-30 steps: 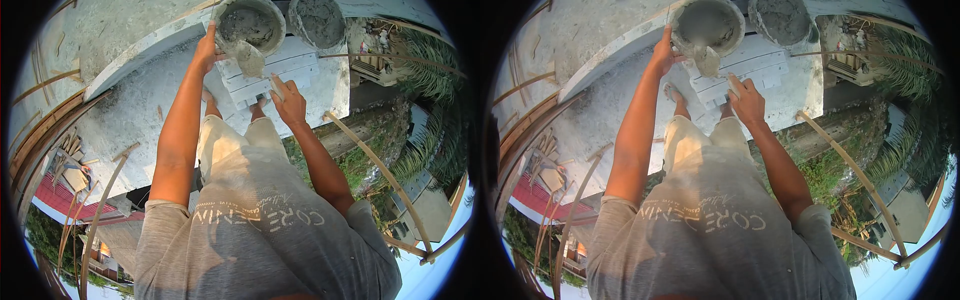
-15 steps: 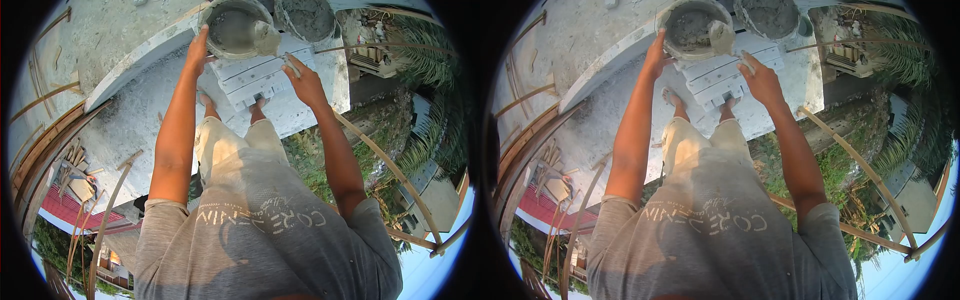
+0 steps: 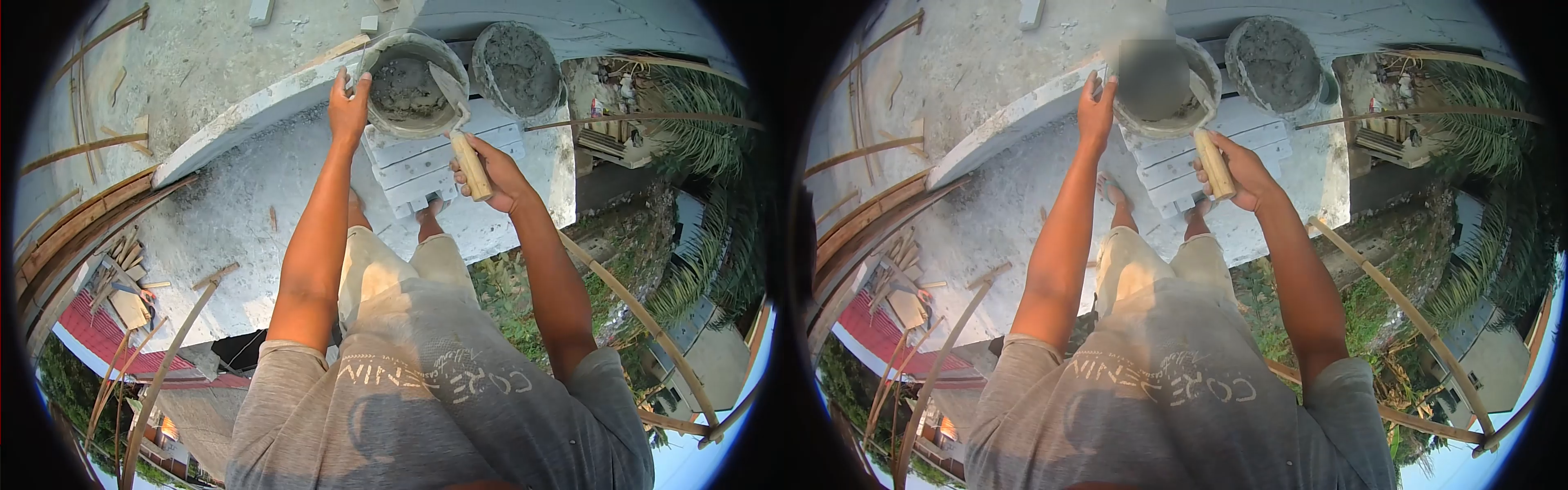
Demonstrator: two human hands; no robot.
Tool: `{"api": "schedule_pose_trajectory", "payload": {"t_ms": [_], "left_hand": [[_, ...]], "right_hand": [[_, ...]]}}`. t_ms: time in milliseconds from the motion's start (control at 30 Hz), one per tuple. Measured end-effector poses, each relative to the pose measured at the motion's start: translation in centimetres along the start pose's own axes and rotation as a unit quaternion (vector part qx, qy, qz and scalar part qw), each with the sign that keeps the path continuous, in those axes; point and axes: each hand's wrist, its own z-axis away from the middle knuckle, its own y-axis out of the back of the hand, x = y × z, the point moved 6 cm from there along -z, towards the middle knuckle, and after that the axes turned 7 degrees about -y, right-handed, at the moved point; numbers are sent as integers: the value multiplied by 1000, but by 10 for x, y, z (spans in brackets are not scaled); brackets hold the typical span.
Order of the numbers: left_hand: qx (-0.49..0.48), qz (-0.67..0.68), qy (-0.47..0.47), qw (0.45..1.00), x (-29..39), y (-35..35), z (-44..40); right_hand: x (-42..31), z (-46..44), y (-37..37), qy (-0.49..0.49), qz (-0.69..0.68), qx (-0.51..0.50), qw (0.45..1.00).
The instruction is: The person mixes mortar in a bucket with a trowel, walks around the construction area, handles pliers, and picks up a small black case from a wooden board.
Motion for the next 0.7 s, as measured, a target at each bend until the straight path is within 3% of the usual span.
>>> {"api": "schedule_pose_trajectory", "payload": {"t_ms": [133,200,233,267,300,367,433,533,567,600,633,667,700], "left_hand": [[-39,-77,-76,993,9,-1,-15],[-118,-129,-154,972,23,-12,-11],[-117,-127,-154,973,36,-13,-3],[-126,-203,-239,941,57,-22,14],[-130,-277,-320,897,76,-31,35],[-274,-279,-364,845,86,-57,88],[-322,-200,-318,869,57,-75,124],[-256,-194,-299,898,61,-68,120],[-182,-171,-246,937,58,-57,114],[-182,-168,-244,938,52,-57,112],[-54,-149,-175,972,36,-40,99],[70,-123,-107,984,20,-27,88],[61,-113,-111,985,14,-30,78]], "right_hand": [[-28,-14,-6,2,32,-26,999],[-22,-7,-10,32,54,-1,998],[-25,1,-10,134,121,59,982],[-30,11,-10,235,188,117,947],[-25,15,-8,235,194,116,945],[-24,31,5,306,180,192,915],[-27,49,-5,285,213,203,912],[-41,42,-2,228,264,224,910],[-48,32,-2,202,349,248,881],[-53,23,-1,172,431,271,844],[-57,7,7,172,430,275,842],[-65,-8,16,211,489,298,792],[-75,-13,21,246,545,323,734]]}}
